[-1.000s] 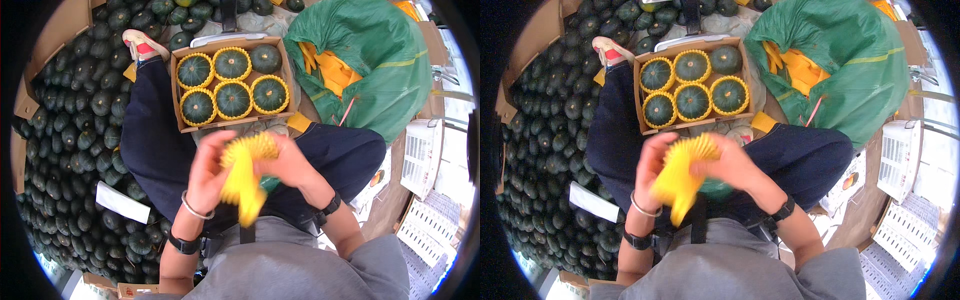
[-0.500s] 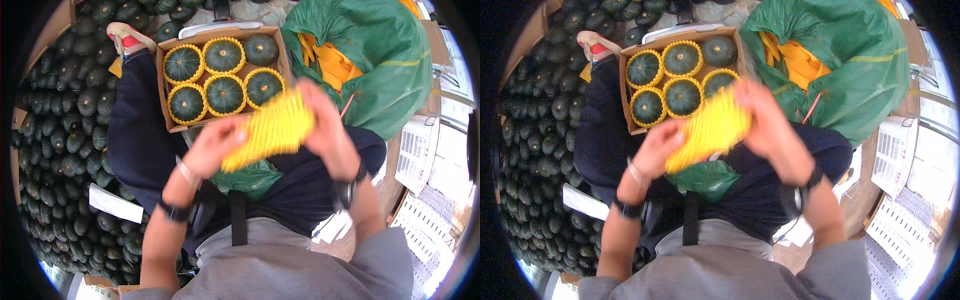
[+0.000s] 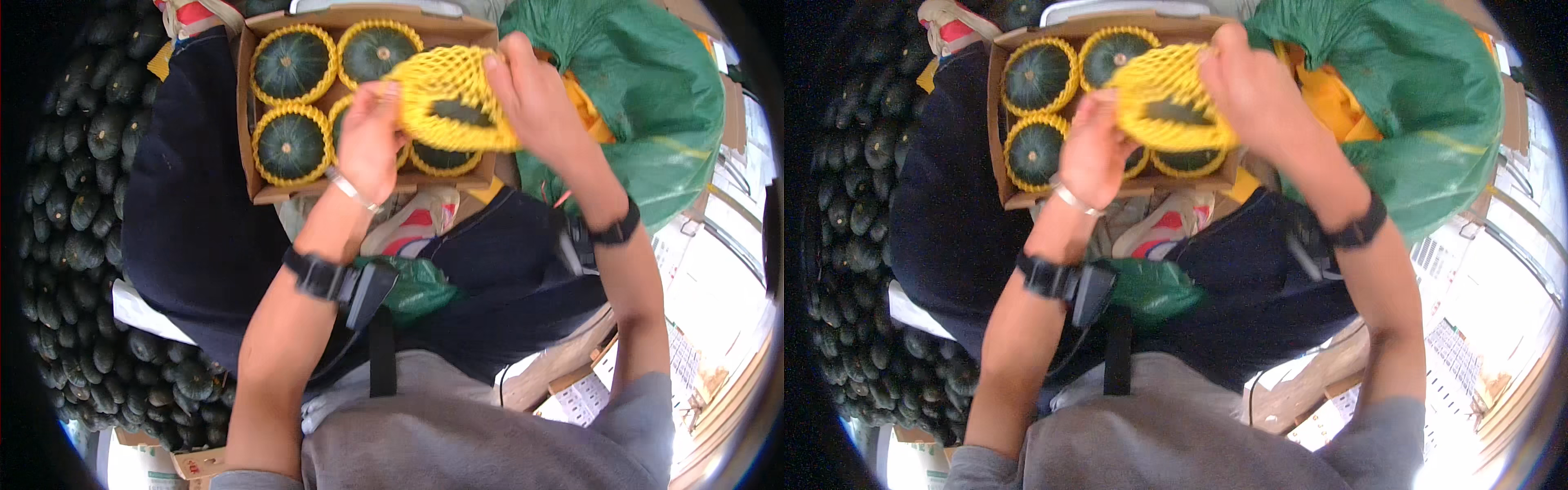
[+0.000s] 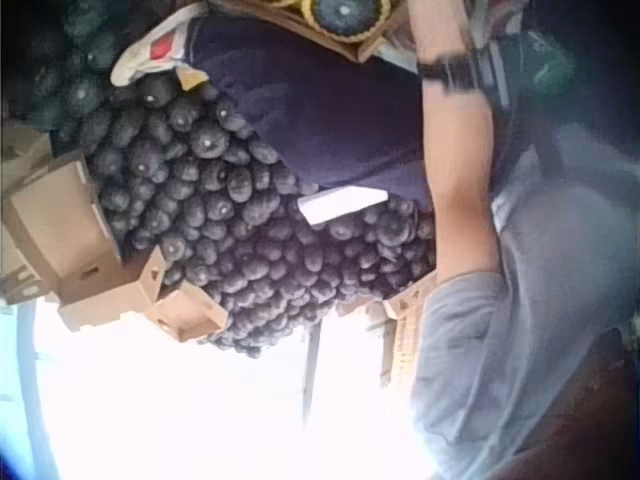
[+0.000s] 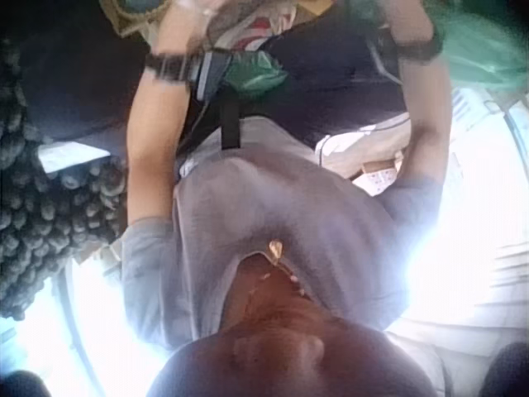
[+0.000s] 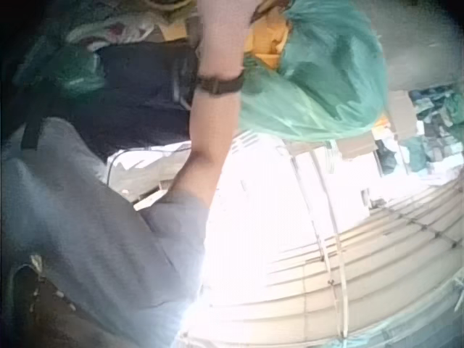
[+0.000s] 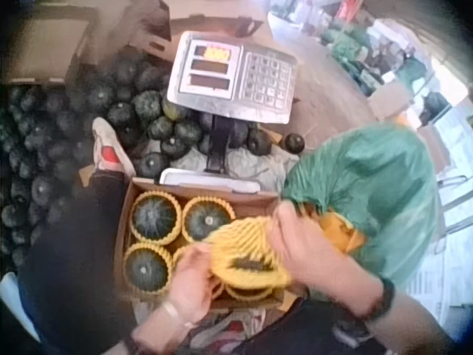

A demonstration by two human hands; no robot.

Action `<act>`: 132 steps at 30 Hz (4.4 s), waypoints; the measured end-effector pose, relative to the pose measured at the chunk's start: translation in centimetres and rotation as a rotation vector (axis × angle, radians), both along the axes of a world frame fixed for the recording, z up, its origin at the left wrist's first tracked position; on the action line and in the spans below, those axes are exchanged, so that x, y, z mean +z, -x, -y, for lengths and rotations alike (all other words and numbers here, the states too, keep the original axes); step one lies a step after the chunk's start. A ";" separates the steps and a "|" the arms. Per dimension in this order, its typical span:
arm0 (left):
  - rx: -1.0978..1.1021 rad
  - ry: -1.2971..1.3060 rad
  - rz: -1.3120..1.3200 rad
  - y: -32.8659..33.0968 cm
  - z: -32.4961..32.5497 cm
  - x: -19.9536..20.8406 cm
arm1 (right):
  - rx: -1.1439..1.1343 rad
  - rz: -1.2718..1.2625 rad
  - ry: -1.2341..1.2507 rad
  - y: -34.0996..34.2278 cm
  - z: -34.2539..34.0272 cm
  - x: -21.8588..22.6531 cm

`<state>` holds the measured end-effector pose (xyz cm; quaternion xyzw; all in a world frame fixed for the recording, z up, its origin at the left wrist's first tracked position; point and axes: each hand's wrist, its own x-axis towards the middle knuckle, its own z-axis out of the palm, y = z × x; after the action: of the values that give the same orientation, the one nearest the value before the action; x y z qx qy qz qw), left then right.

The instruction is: The person assembles a cardboard box, weighs individual squash on a scale, places the squash into the box, wraps them in yellow foam nets, and applies stickers to the fruit.

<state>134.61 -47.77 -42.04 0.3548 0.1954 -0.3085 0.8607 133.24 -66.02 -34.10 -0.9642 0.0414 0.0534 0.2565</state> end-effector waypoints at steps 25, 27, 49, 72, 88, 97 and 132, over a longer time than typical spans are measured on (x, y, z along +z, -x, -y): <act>-0.172 0.218 -0.004 11.7 -12.3 10.4 | -0.184 -0.235 -1.545 15.9 -10.6 3.0; -0.136 0.247 -0.027 11.5 -12.1 10.6 | -0.200 -0.204 -1.593 15.7 -10.9 3.3; -1.015 -1.524 1.411 -8.2 4.3 -2.7 | 0.040 -0.114 0.601 -2.4 -0.8 -5.2; 0.070 -2.138 0.006 15.5 -52.8 1.2 | 0.080 -0.203 -0.018 9.6 -6.6 -2.4; 0.346 -1.097 0.494 14.3 -31.6 12.5 | 0.047 -0.345 -1.080 10.5 -24.4 9.0; 0.527 -2.622 0.266 26.3 -49.1 22.2 | -0.837 0.201 -0.789 18.2 1.9 9.3; 0.529 -1.710 -0.451 40.9 -63.6 2.5 | -0.684 0.143 0.214 31.5 20.0 3.4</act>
<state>93.72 15.83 -39.59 0.7451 0.5945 0.0858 0.2898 101.75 -86.02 -30.73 -0.9172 0.3490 -0.1077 0.1594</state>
